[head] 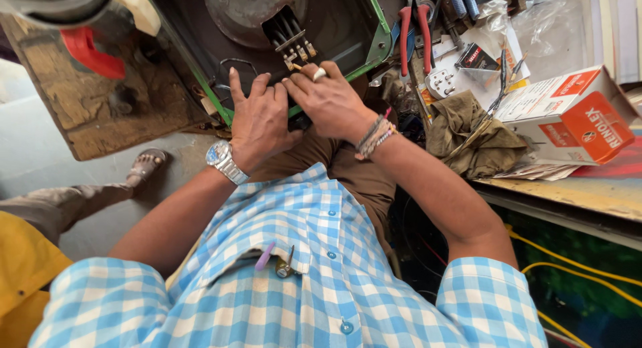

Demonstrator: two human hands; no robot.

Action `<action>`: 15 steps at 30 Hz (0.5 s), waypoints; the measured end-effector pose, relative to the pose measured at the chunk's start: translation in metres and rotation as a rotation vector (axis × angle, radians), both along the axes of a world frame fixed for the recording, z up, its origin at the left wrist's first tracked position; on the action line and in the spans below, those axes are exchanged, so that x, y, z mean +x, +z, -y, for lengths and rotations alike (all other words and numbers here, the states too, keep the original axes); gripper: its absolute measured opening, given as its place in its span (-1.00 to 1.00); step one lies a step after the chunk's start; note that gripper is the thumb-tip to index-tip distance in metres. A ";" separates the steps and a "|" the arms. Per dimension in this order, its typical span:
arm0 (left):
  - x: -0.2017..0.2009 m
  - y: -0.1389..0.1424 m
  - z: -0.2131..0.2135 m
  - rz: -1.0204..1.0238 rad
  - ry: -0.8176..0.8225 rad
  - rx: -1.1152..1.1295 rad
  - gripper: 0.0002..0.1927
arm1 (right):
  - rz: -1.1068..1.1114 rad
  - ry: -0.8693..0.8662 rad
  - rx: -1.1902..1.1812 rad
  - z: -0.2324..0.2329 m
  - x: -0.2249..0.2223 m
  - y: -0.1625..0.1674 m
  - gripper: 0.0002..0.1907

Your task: The person sits on the floor with a green appliance on their lap and uses a screwdriver to tighten screws on the internal wiring terminals. They handle a power cord and a small cylindrical component, repeatedly adjusting connections and testing the setup.

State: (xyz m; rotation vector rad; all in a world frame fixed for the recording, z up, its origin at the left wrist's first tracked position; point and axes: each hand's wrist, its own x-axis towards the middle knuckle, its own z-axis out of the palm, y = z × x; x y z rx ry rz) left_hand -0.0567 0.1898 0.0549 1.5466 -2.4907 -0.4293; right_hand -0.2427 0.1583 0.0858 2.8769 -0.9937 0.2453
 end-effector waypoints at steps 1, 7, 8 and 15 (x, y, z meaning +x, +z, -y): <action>0.002 0.001 0.000 0.028 -0.013 0.039 -0.05 | 0.000 -0.031 -0.092 -0.008 0.000 0.002 -0.25; 0.027 0.003 0.002 0.027 -0.110 -0.013 0.27 | 0.766 -0.699 0.211 -0.083 -0.013 -0.019 -0.66; 0.033 0.003 0.002 0.028 -0.131 -0.006 0.27 | 0.955 -0.785 0.577 -0.088 -0.011 -0.032 -0.62; 0.049 0.002 -0.005 0.184 -0.131 -0.046 0.10 | 1.226 -0.733 1.564 -0.081 0.003 -0.094 -0.68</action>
